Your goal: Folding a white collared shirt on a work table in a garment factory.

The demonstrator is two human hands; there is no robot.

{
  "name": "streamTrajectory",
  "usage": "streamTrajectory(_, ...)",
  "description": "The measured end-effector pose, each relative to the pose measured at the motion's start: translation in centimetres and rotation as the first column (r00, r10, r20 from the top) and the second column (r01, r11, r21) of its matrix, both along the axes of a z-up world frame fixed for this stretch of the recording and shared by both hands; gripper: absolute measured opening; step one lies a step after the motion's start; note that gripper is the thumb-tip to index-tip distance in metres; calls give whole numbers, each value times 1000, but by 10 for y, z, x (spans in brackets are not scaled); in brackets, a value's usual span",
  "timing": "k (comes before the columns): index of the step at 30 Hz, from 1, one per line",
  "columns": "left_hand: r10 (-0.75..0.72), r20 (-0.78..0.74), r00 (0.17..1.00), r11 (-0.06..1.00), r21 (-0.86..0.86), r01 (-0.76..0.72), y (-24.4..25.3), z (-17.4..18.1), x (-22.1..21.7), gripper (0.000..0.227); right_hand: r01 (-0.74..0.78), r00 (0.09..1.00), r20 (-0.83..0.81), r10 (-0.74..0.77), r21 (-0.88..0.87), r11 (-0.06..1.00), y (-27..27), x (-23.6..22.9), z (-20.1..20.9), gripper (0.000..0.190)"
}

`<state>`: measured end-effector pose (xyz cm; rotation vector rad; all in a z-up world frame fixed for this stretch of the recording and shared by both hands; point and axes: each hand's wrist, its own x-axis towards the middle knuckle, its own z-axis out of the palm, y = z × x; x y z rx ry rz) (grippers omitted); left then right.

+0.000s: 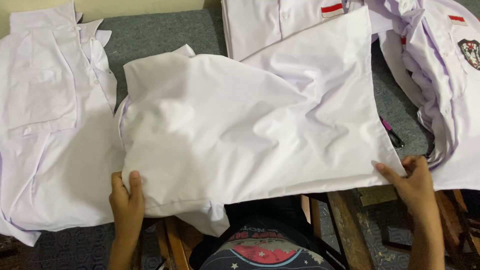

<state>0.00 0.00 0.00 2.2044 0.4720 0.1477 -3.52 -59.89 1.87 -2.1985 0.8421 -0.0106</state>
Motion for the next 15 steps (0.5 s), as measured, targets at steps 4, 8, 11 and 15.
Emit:
streamTrajectory(4,-9,-296,955,998,-67,-12,8,18,6,50,-22,957,-284,51,105,994,-5,4,8,76)
streamTrajectory(8,-139,-599,789,931,192,310,25,41,20,49,-177,976,-149,160,-109,978,-17,14,4,58)
streamTrajectory(11,-54,-628,777,869,354,346,21,86,48,63,-243,963,54,264,-245,939,-13,46,21,38)
streamTrajectory(15,-331,-127,935,827,438,352,26,88,117,40,-355,825,301,478,-382,853,7,125,30,21)
